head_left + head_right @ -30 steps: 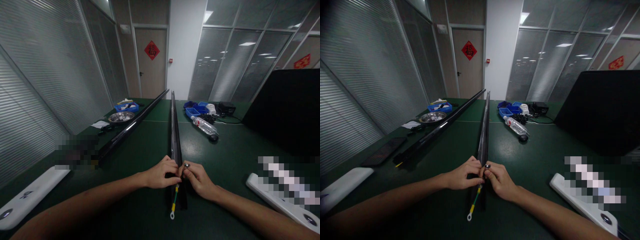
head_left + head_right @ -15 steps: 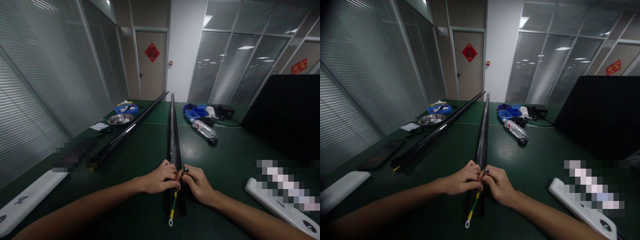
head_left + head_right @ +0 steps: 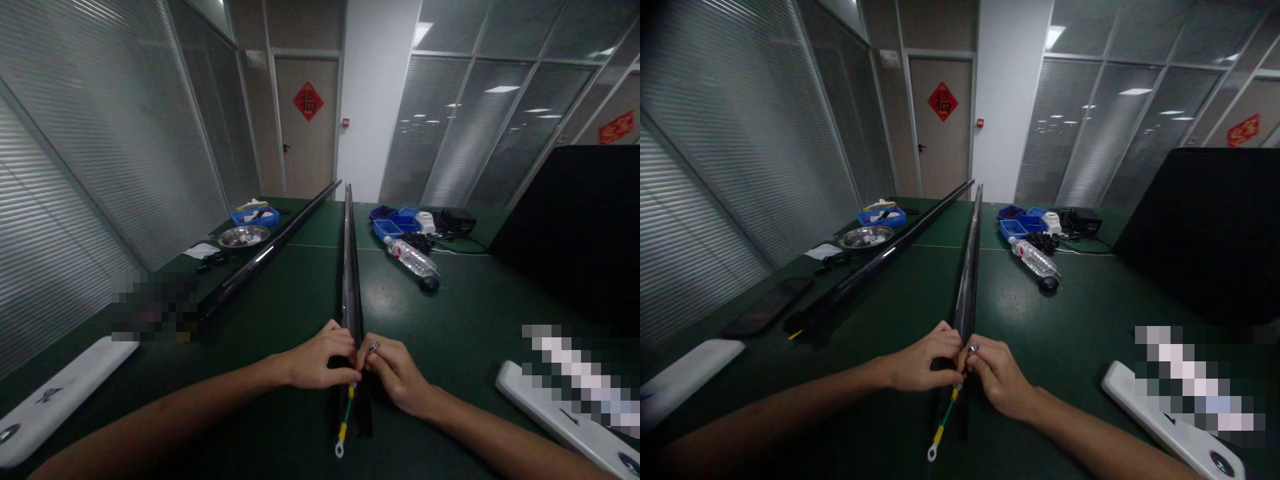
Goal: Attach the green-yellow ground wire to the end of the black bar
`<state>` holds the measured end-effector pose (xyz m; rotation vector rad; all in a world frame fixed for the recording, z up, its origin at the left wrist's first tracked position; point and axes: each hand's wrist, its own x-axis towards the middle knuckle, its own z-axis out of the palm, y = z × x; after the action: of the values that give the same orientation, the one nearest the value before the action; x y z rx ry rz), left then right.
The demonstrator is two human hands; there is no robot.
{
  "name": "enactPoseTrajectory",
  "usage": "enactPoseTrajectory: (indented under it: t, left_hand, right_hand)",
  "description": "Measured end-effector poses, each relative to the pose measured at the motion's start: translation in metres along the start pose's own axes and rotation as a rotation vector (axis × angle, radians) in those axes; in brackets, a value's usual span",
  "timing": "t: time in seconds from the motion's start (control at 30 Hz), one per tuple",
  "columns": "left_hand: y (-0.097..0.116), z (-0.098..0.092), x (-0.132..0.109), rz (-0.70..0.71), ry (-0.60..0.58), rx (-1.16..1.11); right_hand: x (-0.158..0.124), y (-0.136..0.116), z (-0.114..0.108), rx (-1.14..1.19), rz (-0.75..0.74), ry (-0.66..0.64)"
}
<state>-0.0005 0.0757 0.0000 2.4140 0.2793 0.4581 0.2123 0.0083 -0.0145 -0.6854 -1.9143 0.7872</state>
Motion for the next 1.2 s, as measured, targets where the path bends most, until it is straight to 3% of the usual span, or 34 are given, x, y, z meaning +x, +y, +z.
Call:
enactPoseTrajectory:
  t: [0.6,0.77,1.2]
  left_hand:
    - [0.0017,-0.0016,0.0006,0.02,-0.038,0.005]
    - [0.0031,-0.0016,0.0013,-0.003,0.003,0.005]
    - [0.0023,0.0004,0.002,-0.007,0.016,0.04]
  right_hand:
    - [0.0024,-0.0037,-0.0017,-0.045,-0.024,0.031]
    - [0.0015,-0.003,-0.0011,-0.035,-0.025,0.08]
    - [0.0018,-0.0004,-0.0009,-0.001,-0.024,0.018]
